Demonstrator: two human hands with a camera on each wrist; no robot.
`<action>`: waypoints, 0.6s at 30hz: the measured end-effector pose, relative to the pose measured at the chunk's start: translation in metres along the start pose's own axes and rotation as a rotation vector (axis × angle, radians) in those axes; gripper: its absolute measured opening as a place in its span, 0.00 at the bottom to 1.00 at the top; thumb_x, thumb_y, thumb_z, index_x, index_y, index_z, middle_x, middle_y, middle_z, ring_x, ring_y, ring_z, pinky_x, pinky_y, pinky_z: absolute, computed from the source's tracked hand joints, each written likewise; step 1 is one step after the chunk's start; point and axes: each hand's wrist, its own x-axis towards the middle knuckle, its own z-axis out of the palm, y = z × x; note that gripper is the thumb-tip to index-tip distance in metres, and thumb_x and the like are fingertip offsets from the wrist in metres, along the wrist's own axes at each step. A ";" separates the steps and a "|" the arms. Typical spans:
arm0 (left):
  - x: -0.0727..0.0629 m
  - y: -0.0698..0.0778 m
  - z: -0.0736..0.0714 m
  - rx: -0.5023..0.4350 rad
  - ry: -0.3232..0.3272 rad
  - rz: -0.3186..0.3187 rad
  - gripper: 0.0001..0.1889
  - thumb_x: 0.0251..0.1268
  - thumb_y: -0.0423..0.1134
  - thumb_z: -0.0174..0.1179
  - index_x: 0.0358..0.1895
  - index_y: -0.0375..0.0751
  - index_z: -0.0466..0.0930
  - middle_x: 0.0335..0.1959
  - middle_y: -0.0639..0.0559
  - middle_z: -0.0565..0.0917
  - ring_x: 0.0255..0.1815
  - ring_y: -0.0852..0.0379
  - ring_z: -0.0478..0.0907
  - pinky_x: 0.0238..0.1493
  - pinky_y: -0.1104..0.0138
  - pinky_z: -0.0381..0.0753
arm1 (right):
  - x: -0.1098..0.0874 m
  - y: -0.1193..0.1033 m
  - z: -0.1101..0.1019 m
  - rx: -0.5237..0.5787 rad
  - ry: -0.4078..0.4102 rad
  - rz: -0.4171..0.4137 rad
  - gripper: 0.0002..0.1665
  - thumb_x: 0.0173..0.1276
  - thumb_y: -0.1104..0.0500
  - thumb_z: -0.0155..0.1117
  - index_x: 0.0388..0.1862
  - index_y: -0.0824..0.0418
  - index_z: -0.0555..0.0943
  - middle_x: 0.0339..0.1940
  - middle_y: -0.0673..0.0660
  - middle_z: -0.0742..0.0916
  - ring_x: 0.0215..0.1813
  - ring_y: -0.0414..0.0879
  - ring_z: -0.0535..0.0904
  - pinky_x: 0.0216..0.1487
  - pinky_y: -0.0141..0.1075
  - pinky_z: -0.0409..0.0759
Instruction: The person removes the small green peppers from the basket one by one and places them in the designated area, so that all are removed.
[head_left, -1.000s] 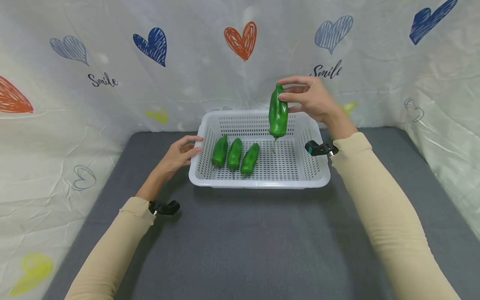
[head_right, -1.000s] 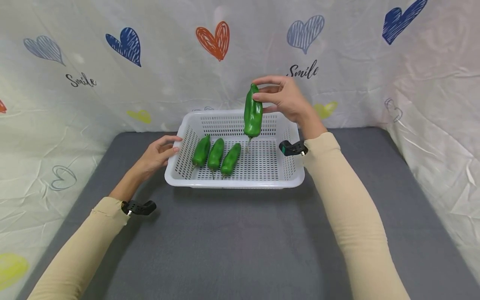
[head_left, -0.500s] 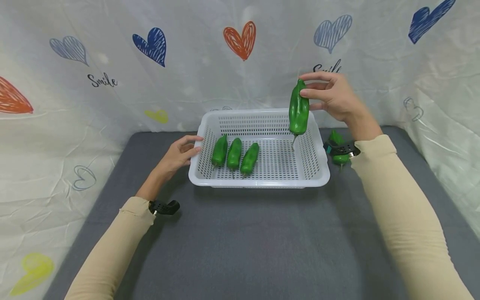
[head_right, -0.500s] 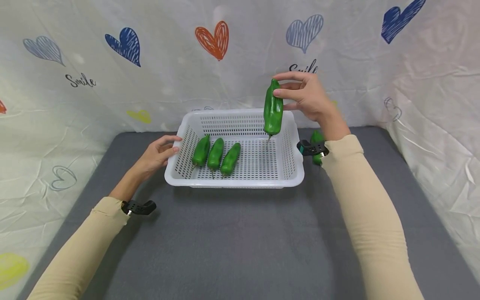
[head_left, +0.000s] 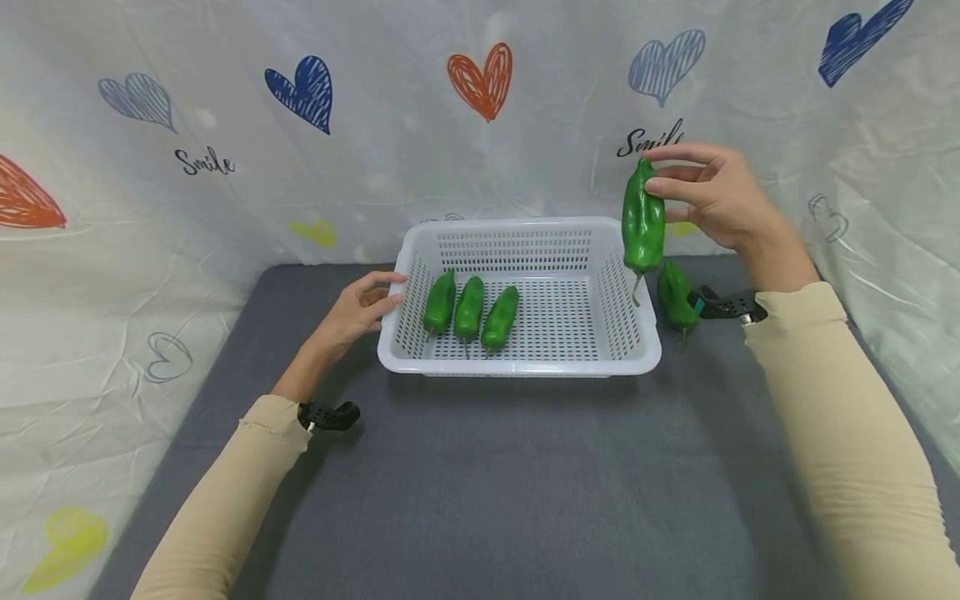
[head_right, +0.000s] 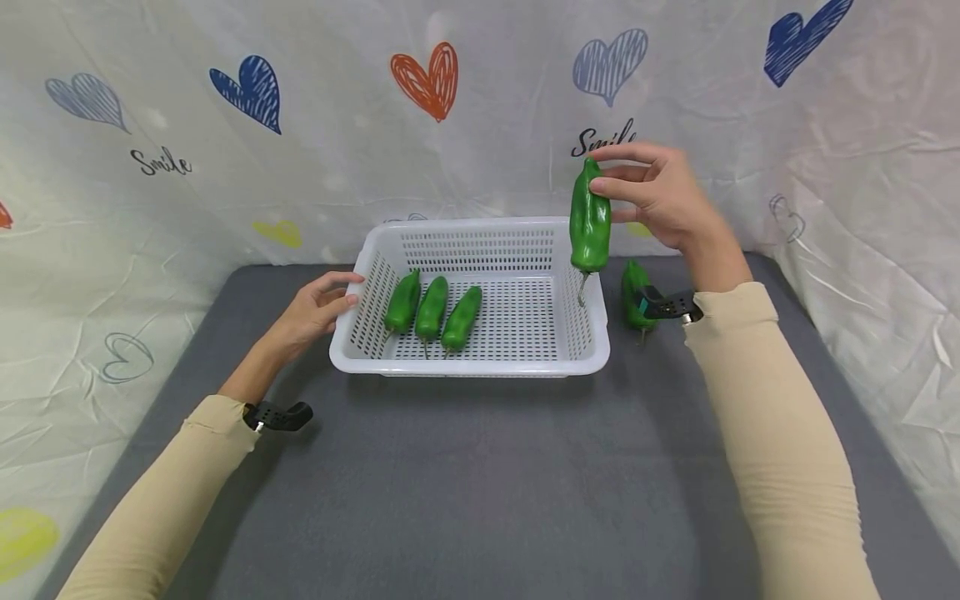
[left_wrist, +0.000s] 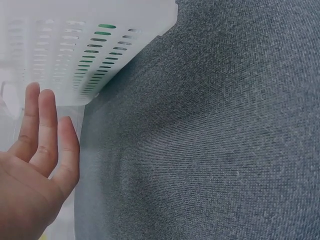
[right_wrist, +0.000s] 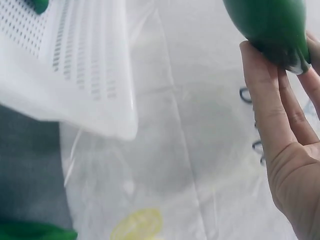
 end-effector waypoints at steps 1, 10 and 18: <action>0.000 0.000 0.000 -0.001 0.000 -0.001 0.25 0.76 0.42 0.61 0.72 0.42 0.69 0.63 0.36 0.76 0.56 0.47 0.78 0.53 0.46 0.77 | -0.002 0.000 -0.003 0.001 0.006 0.001 0.22 0.65 0.81 0.64 0.57 0.71 0.83 0.44 0.63 0.88 0.37 0.51 0.87 0.36 0.46 0.86; 0.001 -0.002 -0.001 -0.003 0.000 0.015 0.23 0.76 0.42 0.61 0.70 0.45 0.71 0.62 0.37 0.76 0.56 0.46 0.79 0.52 0.46 0.79 | -0.019 -0.002 -0.032 -0.006 0.069 0.015 0.22 0.67 0.79 0.63 0.59 0.71 0.82 0.45 0.63 0.88 0.38 0.51 0.88 0.35 0.44 0.86; 0.001 -0.001 0.000 0.000 0.003 0.015 0.23 0.76 0.42 0.62 0.69 0.46 0.72 0.62 0.38 0.77 0.56 0.46 0.78 0.51 0.48 0.79 | -0.035 0.000 -0.057 0.010 0.091 0.032 0.22 0.68 0.81 0.60 0.59 0.71 0.82 0.45 0.62 0.89 0.40 0.51 0.88 0.35 0.43 0.86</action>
